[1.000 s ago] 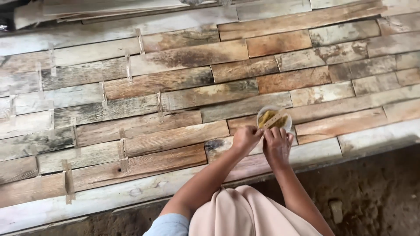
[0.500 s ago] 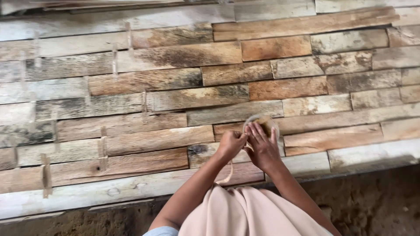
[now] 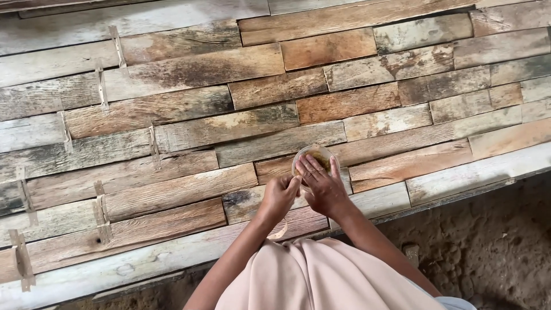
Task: The person repeatedly applies adhesive from a small container to a perforated strip and presses the strip onto a wall of horizontal wooden planks. They work methodically across the surface, smoothing each strip into place. Two rocks are used as weights on the planks during the process.
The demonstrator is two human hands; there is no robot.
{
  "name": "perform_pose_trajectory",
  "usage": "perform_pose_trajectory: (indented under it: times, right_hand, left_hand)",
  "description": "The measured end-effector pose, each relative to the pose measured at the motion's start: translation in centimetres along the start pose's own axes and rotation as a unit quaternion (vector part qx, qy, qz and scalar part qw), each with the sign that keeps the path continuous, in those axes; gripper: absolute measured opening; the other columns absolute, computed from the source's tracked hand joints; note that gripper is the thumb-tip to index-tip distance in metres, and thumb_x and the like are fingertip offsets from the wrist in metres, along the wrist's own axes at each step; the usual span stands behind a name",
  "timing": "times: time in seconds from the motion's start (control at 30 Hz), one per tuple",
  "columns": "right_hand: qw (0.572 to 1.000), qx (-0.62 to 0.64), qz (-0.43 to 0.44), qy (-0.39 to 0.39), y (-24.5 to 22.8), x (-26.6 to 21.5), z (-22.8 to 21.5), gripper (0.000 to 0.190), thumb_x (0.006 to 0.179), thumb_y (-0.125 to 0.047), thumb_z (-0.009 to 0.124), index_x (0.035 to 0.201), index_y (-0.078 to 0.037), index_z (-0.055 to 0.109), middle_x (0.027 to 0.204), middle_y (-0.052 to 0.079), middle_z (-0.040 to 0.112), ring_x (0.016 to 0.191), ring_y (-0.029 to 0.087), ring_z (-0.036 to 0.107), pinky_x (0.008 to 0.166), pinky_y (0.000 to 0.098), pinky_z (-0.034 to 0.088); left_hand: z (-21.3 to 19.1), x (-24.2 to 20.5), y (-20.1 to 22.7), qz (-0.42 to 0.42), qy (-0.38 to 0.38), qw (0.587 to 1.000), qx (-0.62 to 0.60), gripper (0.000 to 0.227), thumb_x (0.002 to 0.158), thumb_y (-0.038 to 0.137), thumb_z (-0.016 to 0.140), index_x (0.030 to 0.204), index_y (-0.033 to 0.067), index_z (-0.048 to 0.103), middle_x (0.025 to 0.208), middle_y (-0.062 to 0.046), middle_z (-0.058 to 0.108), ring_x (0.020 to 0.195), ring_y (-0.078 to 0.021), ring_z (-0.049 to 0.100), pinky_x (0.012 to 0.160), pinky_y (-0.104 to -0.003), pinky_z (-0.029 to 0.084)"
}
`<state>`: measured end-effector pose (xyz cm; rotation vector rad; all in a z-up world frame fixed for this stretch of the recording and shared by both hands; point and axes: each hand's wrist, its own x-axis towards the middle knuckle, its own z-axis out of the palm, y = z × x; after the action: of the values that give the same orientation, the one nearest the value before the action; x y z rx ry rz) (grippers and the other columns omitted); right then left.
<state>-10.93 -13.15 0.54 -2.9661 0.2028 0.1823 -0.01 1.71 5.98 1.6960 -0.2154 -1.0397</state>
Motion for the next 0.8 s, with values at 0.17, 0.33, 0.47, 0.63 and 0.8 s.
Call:
perform_pose_trajectory:
  times: [0.17, 0.33, 0.47, 0.63, 0.8]
  right_hand:
    - [0.986, 0.109, -0.021, 0.126, 3.7, 1.5, 0.6, 0.053, 0.091, -0.044, 0.065, 0.139, -0.023, 0.056, 0.145, -0.001, 0.053, 0.143, 0.028, 0.040, 0.117, 0.0552, 0.031]
    - [0.946, 0.017, 0.038, 0.321, 9.5, 4.7, -0.4, 0.018, 0.097, -0.031, 0.070, 0.111, -0.027, 0.081, 0.100, -0.003, 0.068, 0.095, 0.019, 0.065, 0.087, 0.0339, 0.054]
    - [0.895, 0.280, 0.264, 0.227, 6.0, 4.7, -7.9, 0.019, 0.105, -0.035, 0.062, 0.110, -0.020, 0.073, 0.072, 0.003, 0.065, 0.058, 0.018, 0.067, 0.049, 0.0278, 0.055]
    - [0.644, 0.676, 0.358, 0.002, 2.9, 4.5, -7.8, 0.049, 0.098, -0.041, 0.066, 0.142, -0.022, 0.054, 0.087, 0.012, 0.067, 0.065, 0.022, 0.074, 0.059, 0.0347, 0.067]
    - [0.433, 0.837, 0.325, 0.075, 3.4, 4.8, -7.8, 0.042, 0.095, -0.009, 0.067, 0.133, -0.022, 0.055, 0.108, 0.020, 0.073, 0.096, 0.030, 0.076, 0.079, 0.0404, 0.066]
  left_hand:
    - [-0.1, 0.1, 2.9, 0.047, -0.053, 0.994, -0.087, 0.036, 0.096, 0.029, 0.060, 0.064, 0.0126, 0.065, 0.052, -0.001, 0.056, 0.052, -0.0112, 0.057, 0.054, -0.024, 0.048]
    - [-0.9, -0.8, 4.7, 0.079, -0.131, 0.977, -0.147, 0.036, 0.102, 0.028, 0.060, 0.072, 0.0080, 0.066, 0.057, -0.007, 0.063, 0.054, -0.0124, 0.062, 0.054, -0.024, 0.055]
    - [-1.4, -1.8, 2.1, 0.039, -0.146, 0.982, -0.117, 0.032, 0.102, 0.027, 0.060, 0.080, 0.0054, 0.067, 0.067, -0.012, 0.069, 0.056, -0.0142, 0.065, 0.052, -0.025, 0.056]
    - [0.5, -1.1, -0.8, 0.071, -0.174, 0.974, -0.128, 0.030, 0.103, 0.026, 0.063, 0.081, 0.0062, 0.068, 0.058, -0.007, 0.064, 0.054, -0.0115, 0.062, 0.053, -0.023, 0.055]
    - [0.0, -1.7, -0.6, 0.084, -0.160, 0.963, -0.200, 0.026, 0.103, 0.022, 0.062, 0.086, 0.0058, 0.071, 0.061, -0.005, 0.064, 0.061, -0.0096, 0.060, 0.062, -0.023, 0.054]
